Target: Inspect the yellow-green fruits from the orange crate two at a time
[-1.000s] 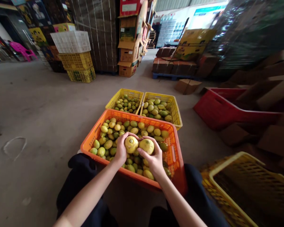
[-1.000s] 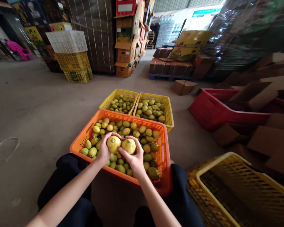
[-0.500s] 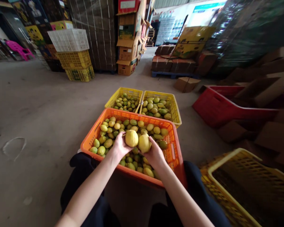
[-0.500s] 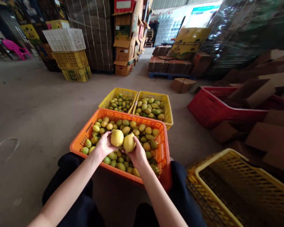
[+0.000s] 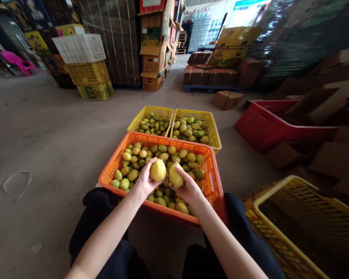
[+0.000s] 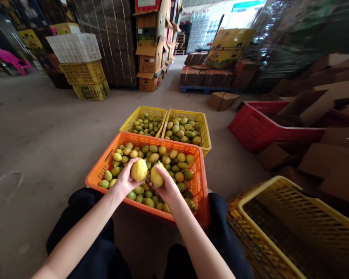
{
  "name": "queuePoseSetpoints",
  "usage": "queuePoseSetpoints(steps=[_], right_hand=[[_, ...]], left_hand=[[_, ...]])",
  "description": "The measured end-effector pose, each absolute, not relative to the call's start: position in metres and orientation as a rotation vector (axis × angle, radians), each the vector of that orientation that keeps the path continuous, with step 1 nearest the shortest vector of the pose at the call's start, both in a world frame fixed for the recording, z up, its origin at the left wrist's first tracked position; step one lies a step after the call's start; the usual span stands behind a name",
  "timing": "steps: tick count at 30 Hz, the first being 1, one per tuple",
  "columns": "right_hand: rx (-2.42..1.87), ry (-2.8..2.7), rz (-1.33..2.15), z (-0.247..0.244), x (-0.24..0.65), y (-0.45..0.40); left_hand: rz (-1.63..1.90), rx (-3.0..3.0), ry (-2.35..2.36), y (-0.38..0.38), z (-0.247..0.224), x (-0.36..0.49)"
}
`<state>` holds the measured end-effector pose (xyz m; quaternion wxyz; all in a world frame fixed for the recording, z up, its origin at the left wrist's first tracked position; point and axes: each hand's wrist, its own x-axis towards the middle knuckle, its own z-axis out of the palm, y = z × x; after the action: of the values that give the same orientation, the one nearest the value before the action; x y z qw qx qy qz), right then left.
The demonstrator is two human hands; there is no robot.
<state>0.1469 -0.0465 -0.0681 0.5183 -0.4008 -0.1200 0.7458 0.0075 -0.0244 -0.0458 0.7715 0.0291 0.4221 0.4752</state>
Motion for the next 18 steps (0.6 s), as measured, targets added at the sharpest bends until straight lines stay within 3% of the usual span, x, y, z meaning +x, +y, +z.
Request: queuePoseSetpoints(steps=[6,18], right_hand=[[-0.901,-0.365,1.737,-0.061,0.151,-0.049],[-1.027,-0.189,1.807,-0.064,0.135,-0.048]], left_hand=[[0.969,-0.116,0.728,-0.03,-0.045,-0.007],[1.08,-0.111,0.811,-0.035,-0.056,-0.018]])
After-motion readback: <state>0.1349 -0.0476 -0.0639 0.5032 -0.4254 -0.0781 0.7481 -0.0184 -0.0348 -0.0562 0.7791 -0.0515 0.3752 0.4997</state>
